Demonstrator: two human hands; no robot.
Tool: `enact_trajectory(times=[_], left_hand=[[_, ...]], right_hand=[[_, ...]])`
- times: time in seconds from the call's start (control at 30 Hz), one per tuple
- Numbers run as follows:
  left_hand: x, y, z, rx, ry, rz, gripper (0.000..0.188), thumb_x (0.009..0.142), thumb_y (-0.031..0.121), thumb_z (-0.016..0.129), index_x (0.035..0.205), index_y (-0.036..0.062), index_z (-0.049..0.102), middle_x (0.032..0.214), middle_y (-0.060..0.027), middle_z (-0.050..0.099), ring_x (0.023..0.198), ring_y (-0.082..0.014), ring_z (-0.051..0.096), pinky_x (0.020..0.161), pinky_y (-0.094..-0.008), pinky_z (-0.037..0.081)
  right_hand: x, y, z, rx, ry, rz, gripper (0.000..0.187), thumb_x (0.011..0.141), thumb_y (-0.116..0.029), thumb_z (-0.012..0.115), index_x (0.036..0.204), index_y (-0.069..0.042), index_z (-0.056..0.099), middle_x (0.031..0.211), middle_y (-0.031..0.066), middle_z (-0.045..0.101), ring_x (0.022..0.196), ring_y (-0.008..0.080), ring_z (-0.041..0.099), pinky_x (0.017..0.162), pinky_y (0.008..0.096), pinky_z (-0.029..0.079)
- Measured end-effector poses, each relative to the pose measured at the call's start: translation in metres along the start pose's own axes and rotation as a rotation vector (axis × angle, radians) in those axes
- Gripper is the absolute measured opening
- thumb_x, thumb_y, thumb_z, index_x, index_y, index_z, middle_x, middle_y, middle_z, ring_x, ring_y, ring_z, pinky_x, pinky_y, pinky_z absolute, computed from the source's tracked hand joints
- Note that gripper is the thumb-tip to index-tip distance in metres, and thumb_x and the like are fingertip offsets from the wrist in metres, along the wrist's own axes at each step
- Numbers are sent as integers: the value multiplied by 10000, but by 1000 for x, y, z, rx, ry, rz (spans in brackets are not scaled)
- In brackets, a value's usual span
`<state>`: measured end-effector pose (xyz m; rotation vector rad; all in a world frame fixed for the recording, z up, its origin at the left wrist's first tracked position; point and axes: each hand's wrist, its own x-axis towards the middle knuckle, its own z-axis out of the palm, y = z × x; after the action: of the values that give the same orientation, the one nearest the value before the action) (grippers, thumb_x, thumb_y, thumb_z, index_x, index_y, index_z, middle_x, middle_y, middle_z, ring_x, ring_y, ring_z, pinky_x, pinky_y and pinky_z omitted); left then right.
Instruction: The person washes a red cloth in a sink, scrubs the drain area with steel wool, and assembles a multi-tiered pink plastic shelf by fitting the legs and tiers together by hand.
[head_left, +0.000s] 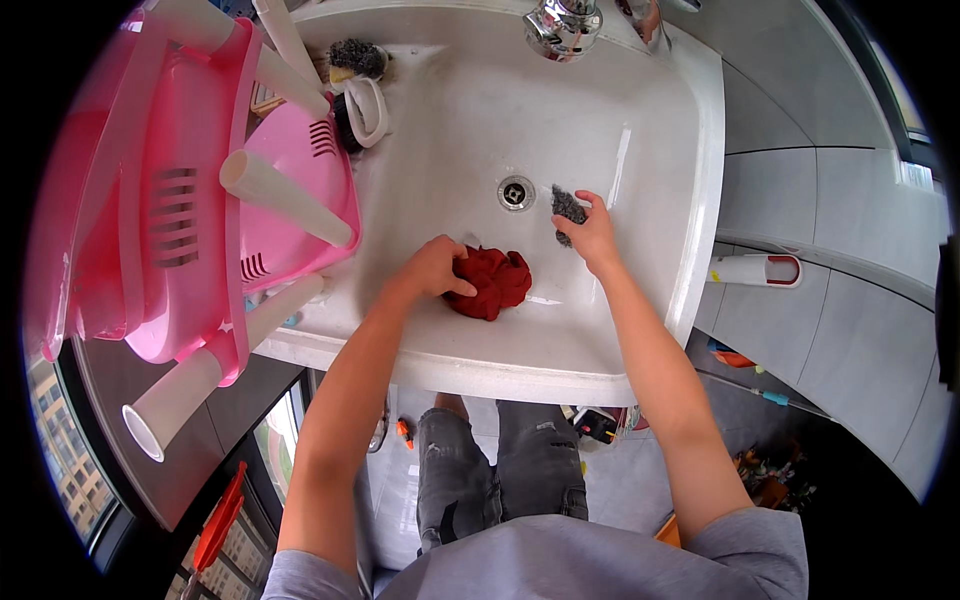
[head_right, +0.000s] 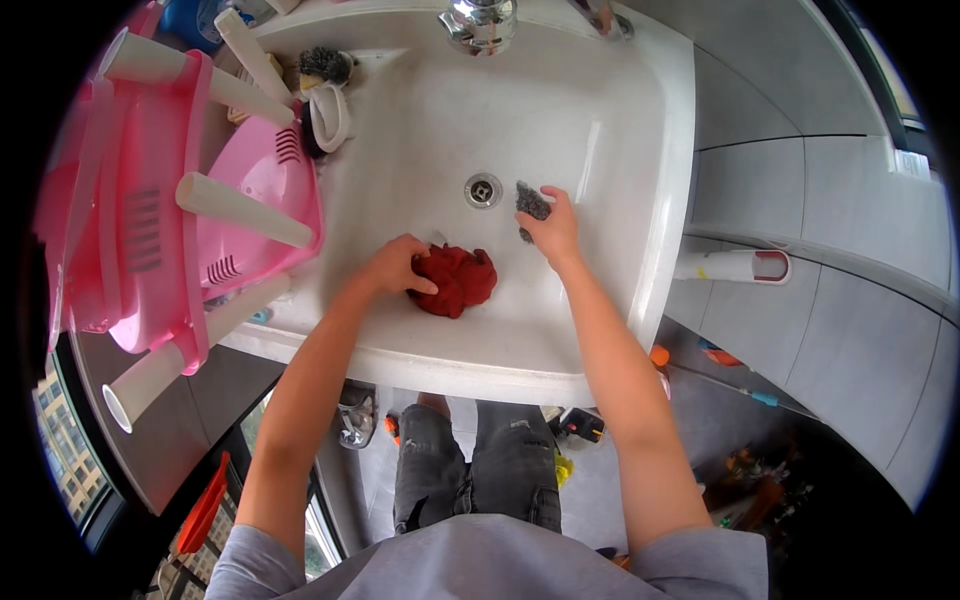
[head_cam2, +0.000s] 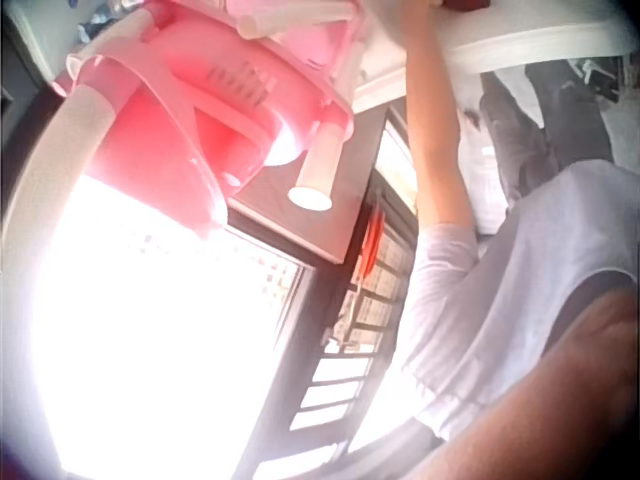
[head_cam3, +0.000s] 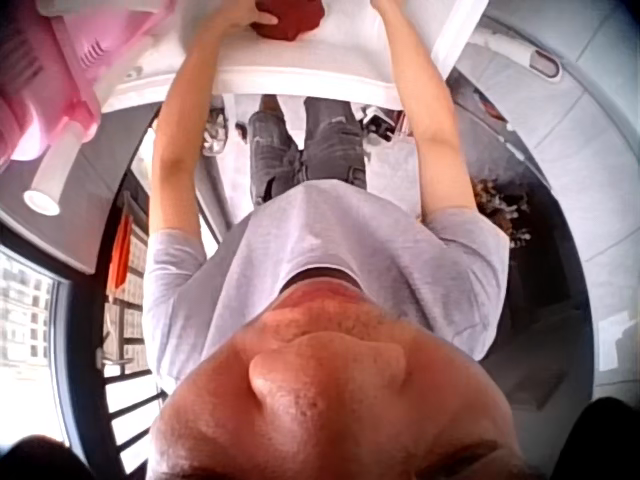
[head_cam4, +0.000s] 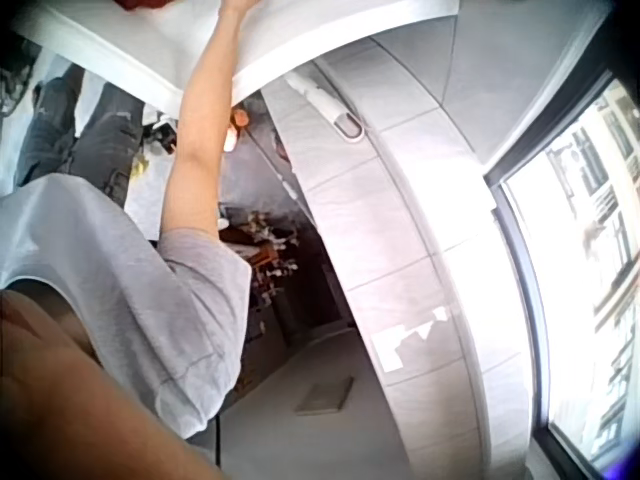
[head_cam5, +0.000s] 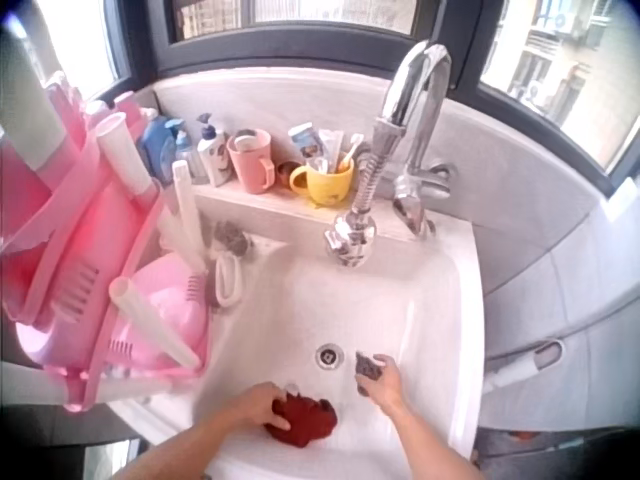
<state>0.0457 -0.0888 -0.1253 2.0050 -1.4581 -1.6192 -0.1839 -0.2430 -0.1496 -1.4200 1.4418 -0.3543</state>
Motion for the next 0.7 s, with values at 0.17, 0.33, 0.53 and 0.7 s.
enact_trajectory(times=[0.17,0.33,0.53,0.7], left_hand=[[0,-6,10,41,57,24,506,559,286,841,923,-18,664,901,-181,658,842,-320,616,762,-402,491],[8,-10,10,28,48,-21,551,553,323,840,957,-8,662,908,-184,658,861,-323,618,778,-393,496],[15,-16,8,21,-6,-19,602,547,361,842,987,-6,660,974,-180,653,906,-314,619,805,-395,497],[14,-16,9,57,44,-34,650,541,380,843,1040,8,655,1036,-182,639,947,-321,611,841,-391,493]], right_hand=[[-3,-85,-28,359,-294,19,541,818,-251,730,1247,10,528,940,55,623,776,111,563,670,260,462],[4,-134,-65,851,-658,-318,549,841,-180,674,1295,34,452,1041,88,579,831,147,533,685,248,438],[5,-36,8,-580,40,-165,298,728,-138,707,999,-19,671,917,227,661,870,378,643,762,429,521],[1,-95,-10,-378,-42,-195,352,753,-214,723,1020,-13,614,790,137,674,705,247,648,658,326,509]])
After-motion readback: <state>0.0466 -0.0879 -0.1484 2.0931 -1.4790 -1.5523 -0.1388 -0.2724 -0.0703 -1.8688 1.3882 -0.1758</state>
